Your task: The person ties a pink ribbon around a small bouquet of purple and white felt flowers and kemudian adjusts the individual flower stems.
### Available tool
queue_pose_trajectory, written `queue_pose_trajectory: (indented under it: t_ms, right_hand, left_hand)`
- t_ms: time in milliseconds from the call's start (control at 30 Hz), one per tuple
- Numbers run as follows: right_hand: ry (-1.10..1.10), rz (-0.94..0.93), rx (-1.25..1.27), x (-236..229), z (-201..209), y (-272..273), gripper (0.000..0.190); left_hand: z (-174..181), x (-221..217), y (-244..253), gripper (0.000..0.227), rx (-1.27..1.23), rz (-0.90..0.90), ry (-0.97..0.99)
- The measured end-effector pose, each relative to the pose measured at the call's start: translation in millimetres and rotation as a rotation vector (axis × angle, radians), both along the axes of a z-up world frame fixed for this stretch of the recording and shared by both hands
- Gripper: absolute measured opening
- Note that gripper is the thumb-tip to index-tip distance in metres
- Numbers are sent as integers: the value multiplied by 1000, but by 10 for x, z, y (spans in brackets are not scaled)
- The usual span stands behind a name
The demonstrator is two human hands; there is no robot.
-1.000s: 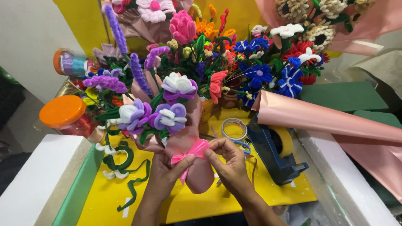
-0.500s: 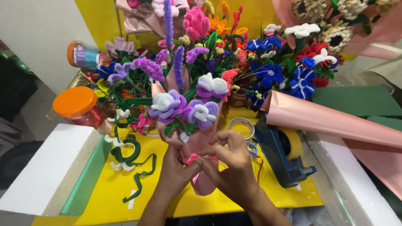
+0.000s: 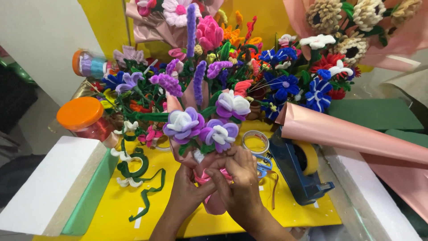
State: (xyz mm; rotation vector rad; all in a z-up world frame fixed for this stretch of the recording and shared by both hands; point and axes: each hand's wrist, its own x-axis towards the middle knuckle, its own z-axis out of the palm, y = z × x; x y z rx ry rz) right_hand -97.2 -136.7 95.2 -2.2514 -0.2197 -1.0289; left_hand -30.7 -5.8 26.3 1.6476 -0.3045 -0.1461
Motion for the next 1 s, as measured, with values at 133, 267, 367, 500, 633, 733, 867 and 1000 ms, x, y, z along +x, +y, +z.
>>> queue_pose_trajectory:
  t_ms: [133, 267, 367, 500, 633, 733, 867, 1000]
  right_hand:
    - [-66, -1, 21, 56, -63, 8, 14]
    - [-64, -53, -5, 64, -94, 20, 11]
    - [-76, -56, -34, 52, -88, 7, 13]
    - [-138, 48, 104, 6, -17, -58, 11]
    - [-33, -12, 365, 84, -48, -260, 13]
    - [7, -14, 407, 209, 62, -401, 22]
    - [110, 193, 568, 390, 181, -471, 26]
    - [231, 304, 729, 436, 296, -385, 28]
  left_hand:
    - [-68, 17, -3, 41, -9, -15, 50]
    - [-170, 42, -7, 40, -93, -36, 46]
    - [-220, 85, 5, 37, -143, -62, 15]
    - [-38, 51, 28, 41, -283, -52, 190]
    - [77, 129, 116, 47, -270, -58, 274]
    - [8, 152, 119, 58, -262, -66, 289]
    - [-127, 143, 109, 47, -283, -109, 273]
    - [-293, 189, 108, 50, -247, -103, 301]
